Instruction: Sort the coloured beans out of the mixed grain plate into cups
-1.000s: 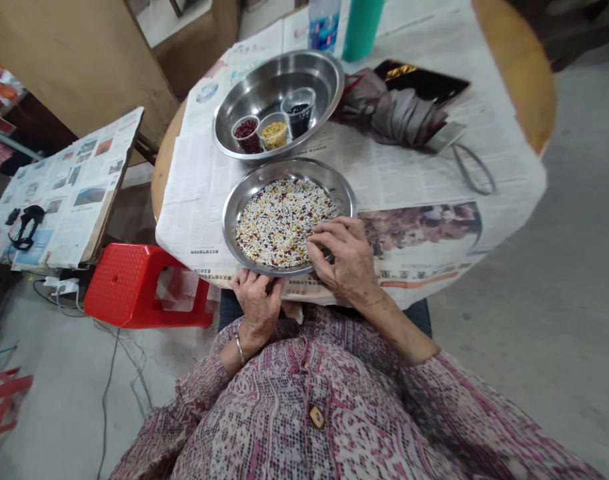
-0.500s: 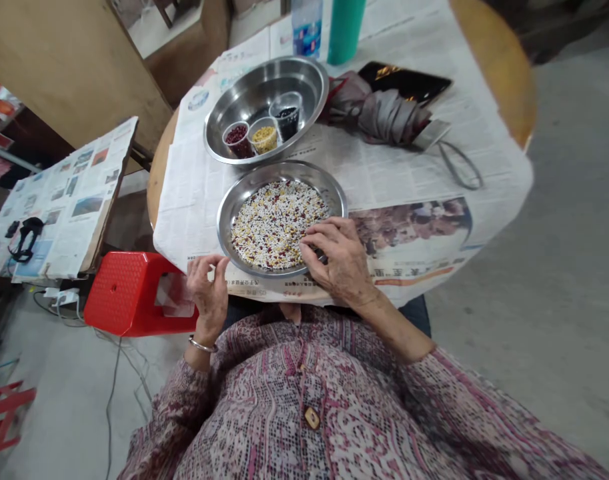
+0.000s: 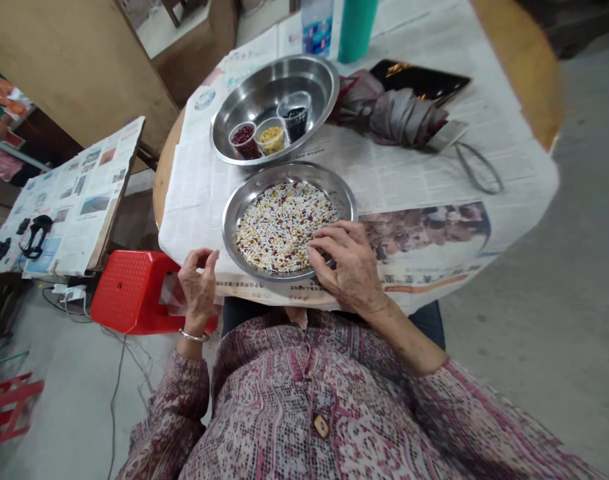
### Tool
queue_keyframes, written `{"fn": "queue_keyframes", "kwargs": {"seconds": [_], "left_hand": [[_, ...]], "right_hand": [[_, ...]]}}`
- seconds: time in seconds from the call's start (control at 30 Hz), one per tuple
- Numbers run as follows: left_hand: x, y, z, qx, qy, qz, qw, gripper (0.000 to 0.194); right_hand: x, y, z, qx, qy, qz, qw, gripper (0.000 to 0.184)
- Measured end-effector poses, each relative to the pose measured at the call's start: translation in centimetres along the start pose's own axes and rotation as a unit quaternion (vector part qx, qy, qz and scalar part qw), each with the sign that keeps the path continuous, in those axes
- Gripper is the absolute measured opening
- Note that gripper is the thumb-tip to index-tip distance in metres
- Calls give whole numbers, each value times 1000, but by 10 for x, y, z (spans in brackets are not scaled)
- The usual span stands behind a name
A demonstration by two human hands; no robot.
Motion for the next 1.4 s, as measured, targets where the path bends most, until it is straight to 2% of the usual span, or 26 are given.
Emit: {"fn": "queue_keyframes", "kwargs": {"seconds": [0.1,0.23,0.4,0.53,0.73,0.83,0.97,1.13,1.23,1.33,1.4], "left_hand": [[-15,-19,-14,3,-6,-50,999,11],[-33,-22,-14,25,-40,-53,998,9],[-40,-16,-1,68,-90,-49,992,3],[-40,-14,5,91,-100,-41,990,6],[-63,13,28,77,-192,22,978,10],[-71,22,38,83,-191,32,978,13],[-71,26,48,95,-184,30,978,4],[-71,27,56,131,-212,53,967,7],[-73,26,49,127,-186,62,972,9],[-65,30,29,54,-85,80,992,13],[-52,37,20,9,-38,110,993,13]], "right_hand": [[-1,1,0,0,0,-5,1000,9],[-2,3,2,-2,-9,-1,1000,8],[-2,2,2,1,-2,-6,1000,9],[-2,2,1,-4,-1,-12,1000,9],[-2,4,3,-10,-11,-1,1000,10],[-2,4,3,-15,-12,5,1000,11],[-1,2,2,-12,-9,1,1000,12],[-1,3,3,-6,-14,3,1000,12],[-1,2,2,-5,-8,3,1000,12],[0,-1,2,-12,3,-11,1000,13],[0,-2,1,-18,9,-19,1000,13]]}}
Point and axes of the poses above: each hand's wrist, its own x-axis towards the middle knuckle, its own z-axis out of the palm, y = z × x, the point moved 6 cm from there along x, towards the middle knuckle, and after that the axes turned 13 degrees about -x, right-handed, at the moved point
